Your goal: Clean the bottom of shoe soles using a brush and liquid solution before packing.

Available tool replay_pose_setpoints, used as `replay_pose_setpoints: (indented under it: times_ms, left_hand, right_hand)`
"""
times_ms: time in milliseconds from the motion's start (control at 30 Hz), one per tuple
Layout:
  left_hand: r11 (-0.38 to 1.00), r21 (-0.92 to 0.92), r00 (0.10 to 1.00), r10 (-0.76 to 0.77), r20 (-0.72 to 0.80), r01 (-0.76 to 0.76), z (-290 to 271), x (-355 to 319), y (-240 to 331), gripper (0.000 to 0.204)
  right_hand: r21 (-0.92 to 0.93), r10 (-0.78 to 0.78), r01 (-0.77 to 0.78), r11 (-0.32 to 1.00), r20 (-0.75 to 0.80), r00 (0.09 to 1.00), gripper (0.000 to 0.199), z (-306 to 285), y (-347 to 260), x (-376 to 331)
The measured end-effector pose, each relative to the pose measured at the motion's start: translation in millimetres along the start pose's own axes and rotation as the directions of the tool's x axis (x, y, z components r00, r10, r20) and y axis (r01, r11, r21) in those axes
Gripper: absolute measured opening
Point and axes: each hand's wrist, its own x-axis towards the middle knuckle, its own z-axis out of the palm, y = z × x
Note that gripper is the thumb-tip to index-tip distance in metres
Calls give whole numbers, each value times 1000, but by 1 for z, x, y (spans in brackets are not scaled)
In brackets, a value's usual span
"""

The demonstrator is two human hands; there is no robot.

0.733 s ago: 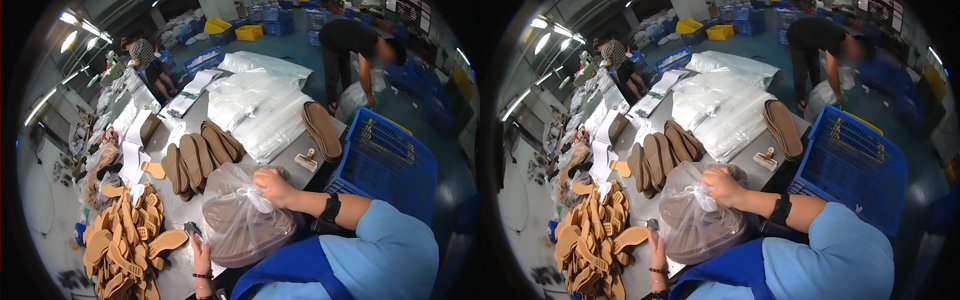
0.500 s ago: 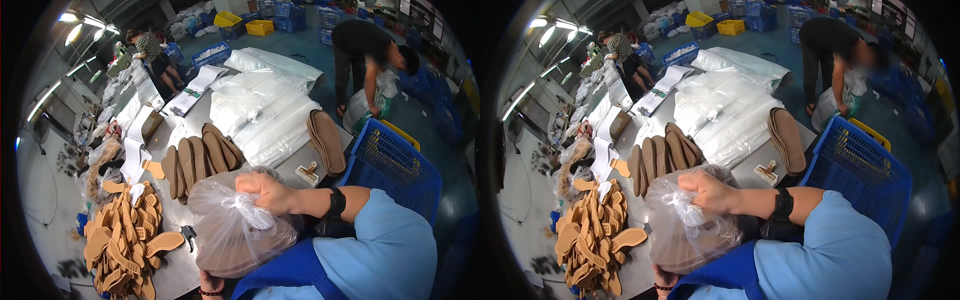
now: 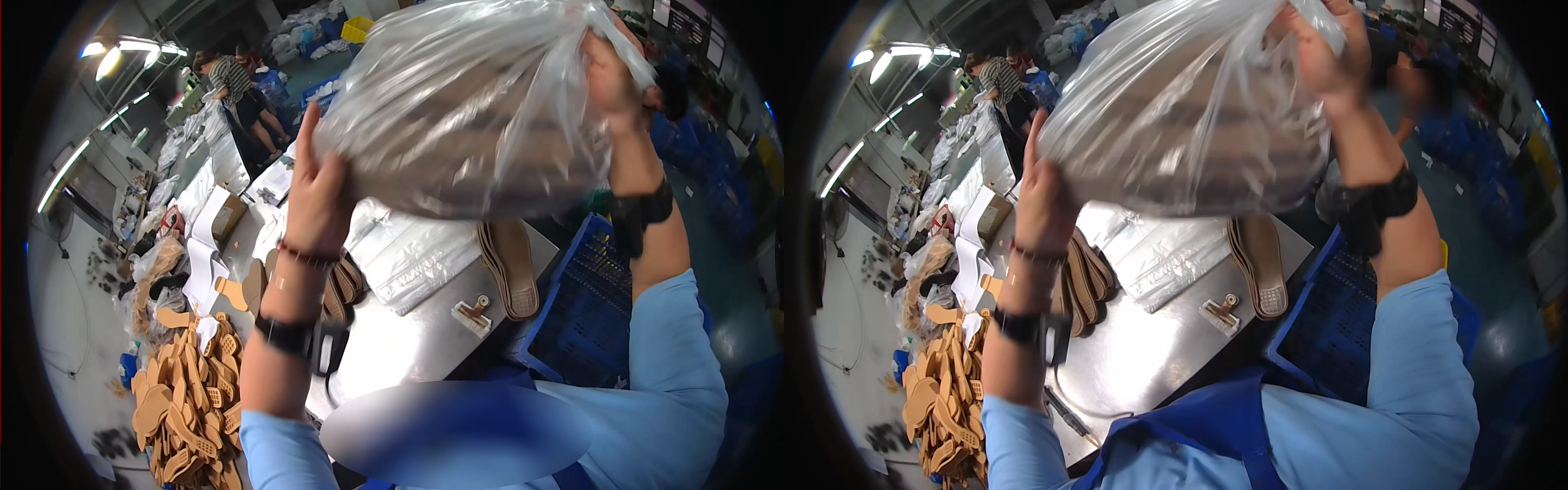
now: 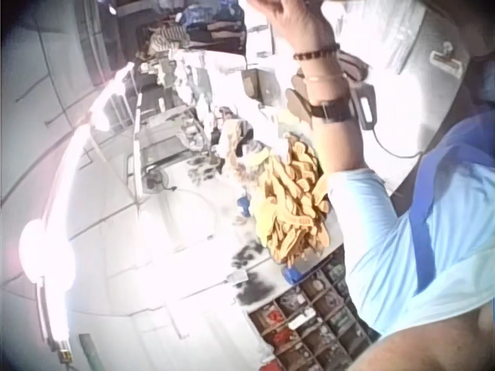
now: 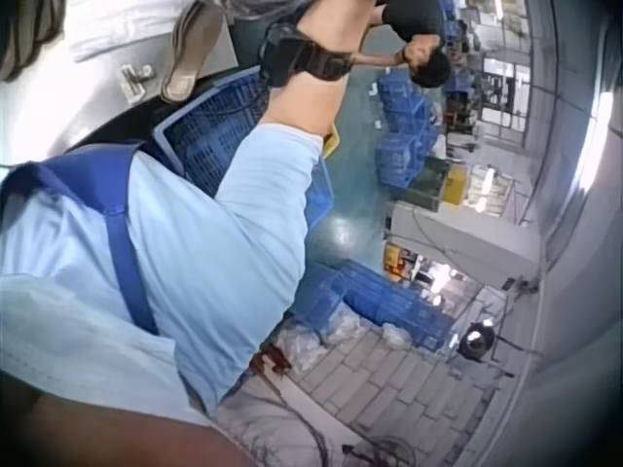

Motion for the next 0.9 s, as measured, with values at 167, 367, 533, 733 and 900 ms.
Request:
replay_pose_setpoints:
  times_ms: [167, 367, 533, 733, 900]
  left_hand:
    - [976, 192, 991, -84, -108, 104, 34, 69, -56, 62]
    - [884, 429, 949, -275, 155, 186, -32, -43, -65, 47]
    - [854, 296, 807, -214, -551, 428, -95, -204, -45, 41]
    - [734, 270, 348, 49, -936, 623, -80, -421, -15, 38]
    - [695, 173, 214, 29, -976, 698, -13, -533, -1, 38]
  right_hand:
    - [-794, 167, -249, 554, -187, 968, 32, -93, 138, -3]
    - [-704, 477, -167, 690, 270, 836, 50, -13, 161, -136]
    - [-541, 536, 10, 841, 836, 115, 38, 70, 56, -278]
    - [-552, 557, 226, 803, 829, 48, 34, 92, 37, -363]
    - [-557, 563, -80, 827, 818, 120, 23, 119, 9, -358]
